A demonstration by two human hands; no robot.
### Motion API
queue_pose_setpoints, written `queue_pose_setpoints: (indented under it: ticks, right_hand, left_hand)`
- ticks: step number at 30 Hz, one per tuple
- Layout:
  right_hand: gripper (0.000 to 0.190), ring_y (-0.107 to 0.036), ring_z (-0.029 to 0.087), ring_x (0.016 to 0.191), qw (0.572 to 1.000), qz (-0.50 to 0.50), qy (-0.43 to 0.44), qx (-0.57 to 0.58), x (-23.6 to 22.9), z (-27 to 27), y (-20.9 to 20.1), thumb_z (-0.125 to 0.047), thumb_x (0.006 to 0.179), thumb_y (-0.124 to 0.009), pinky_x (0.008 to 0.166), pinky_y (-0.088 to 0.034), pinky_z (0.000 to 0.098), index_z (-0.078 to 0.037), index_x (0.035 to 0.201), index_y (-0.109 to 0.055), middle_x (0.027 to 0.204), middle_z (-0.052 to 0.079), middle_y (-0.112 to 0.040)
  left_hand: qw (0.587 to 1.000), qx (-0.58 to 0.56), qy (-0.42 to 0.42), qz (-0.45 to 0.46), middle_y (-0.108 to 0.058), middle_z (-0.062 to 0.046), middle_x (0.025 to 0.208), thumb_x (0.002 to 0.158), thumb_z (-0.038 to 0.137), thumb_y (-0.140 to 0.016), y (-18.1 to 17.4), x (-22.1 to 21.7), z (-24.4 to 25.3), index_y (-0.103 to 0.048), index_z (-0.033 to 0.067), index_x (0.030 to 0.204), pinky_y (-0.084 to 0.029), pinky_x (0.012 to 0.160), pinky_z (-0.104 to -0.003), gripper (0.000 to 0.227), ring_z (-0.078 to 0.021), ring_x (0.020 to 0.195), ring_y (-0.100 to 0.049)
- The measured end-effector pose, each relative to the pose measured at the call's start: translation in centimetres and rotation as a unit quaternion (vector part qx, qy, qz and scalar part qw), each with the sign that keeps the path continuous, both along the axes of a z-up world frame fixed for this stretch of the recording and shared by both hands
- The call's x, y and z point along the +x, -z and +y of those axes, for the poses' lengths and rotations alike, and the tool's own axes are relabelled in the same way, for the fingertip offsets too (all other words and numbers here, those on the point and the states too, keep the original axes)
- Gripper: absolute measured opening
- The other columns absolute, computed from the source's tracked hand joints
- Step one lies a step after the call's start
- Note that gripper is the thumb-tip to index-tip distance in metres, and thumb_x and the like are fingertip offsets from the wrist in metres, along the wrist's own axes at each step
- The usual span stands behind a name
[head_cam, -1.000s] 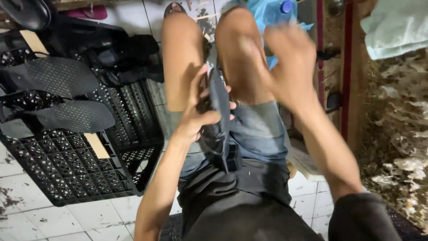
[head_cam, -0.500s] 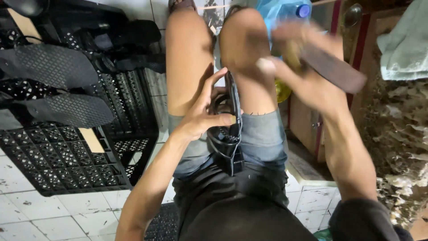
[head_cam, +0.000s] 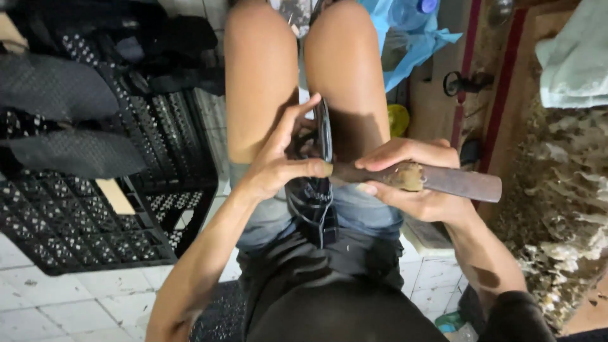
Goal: Assembling sandals by aligning uppers to soles and securing them using a hammer and pressing tools.
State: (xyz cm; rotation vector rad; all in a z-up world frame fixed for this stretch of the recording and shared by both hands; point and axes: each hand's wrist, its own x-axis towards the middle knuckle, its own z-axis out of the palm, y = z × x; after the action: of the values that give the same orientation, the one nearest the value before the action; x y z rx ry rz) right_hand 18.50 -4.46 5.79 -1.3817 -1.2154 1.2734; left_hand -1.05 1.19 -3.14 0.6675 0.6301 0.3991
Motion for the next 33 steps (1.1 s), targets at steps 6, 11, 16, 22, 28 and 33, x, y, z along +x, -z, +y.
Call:
queue_pose_setpoints:
  ticks: [6,11,16,22,28,33]
  right_hand:
    - [0.022,-0.053,0.01,0.033,0.992,0.074,0.097,-0.037,-0.5,-3.6,1.3,0.002,0.063,-0.07,0.03,-0.044,0.0187,0.009,0.08,-0.058,0.077,0.022,-0.063]
    - [0.023,-0.053,0.011,0.032,0.98,0.102,0.153,-0.076,-1.0,-5.4,1.4,0.003,0.064,-0.068,0.029,-0.045,0.0207,0.011,0.082,-0.056,0.078,0.025,-0.061]
    - [0.021,-0.05,0.01,0.03,0.977,0.103,0.157,-0.101,-1.3,-5.3,1.8,0.005,0.063,-0.068,0.026,-0.043,0.02,0.011,0.081,-0.057,0.077,0.025,-0.061]
    - [0.021,-0.043,0.009,0.028,0.957,0.126,0.187,-0.184,-1.9,-2.3,-0.9,0.008,0.066,-0.062,0.023,-0.036,0.019,0.014,0.084,-0.054,0.08,0.027,-0.061]
    - [0.028,-0.051,0.01,0.032,0.964,0.119,0.178,-0.156,-1.0,-5.2,0.1,0.005,0.06,-0.069,0.028,-0.041,0.0183,0.009,0.086,-0.058,0.08,0.024,-0.061]
    - [0.026,-0.056,0.014,0.039,0.97,0.106,0.19,-0.105,-1.4,-5.6,-0.5,0.002,0.06,-0.071,0.028,-0.043,0.0193,0.011,0.081,-0.057,0.079,0.024,-0.061]
  left_hand:
    - [0.997,0.081,0.007,-0.005,-0.043,-0.013,0.105,0.048,0.011,-0.088,0.4,-0.2,-0.2,-0.019,0.013,0.134,-0.047,0.084,-0.034,0.111,-0.0205,0.095,-0.047]
    - [0.996,0.092,0.002,-0.007,-0.044,-0.013,0.104,0.05,0.005,-0.088,0.7,-0.3,-0.3,-0.019,0.0119,0.134,-0.049,0.082,-0.034,0.109,-0.0196,0.093,-0.048]
    - [0.997,0.074,0.012,0.005,-0.04,-0.011,0.1,0.05,0.002,-0.086,-0.1,0.2,0.3,-0.021,0.0108,0.133,-0.052,0.077,-0.033,0.106,-0.0199,0.088,-0.048]
    - [0.995,0.093,0.022,0.005,-0.04,-0.011,0.103,0.049,0.013,-0.086,-0.3,0.1,0.5,-0.019,0.0118,0.134,-0.051,0.08,-0.034,0.108,-0.0202,0.091,-0.049]
    - [0.991,0.129,0.034,0.008,-0.04,-0.011,0.106,0.048,0.026,-0.086,-1.1,-0.4,0.2,-0.016,0.0131,0.135,-0.049,0.083,-0.036,0.112,-0.0206,0.094,-0.049]
    - [0.998,0.055,0.01,-0.015,-0.041,-0.009,0.104,0.062,0.018,-0.081,-2.4,-0.3,-1.0,-0.012,0.0134,0.136,-0.05,0.081,-0.033,0.101,-0.0191,0.091,-0.051]
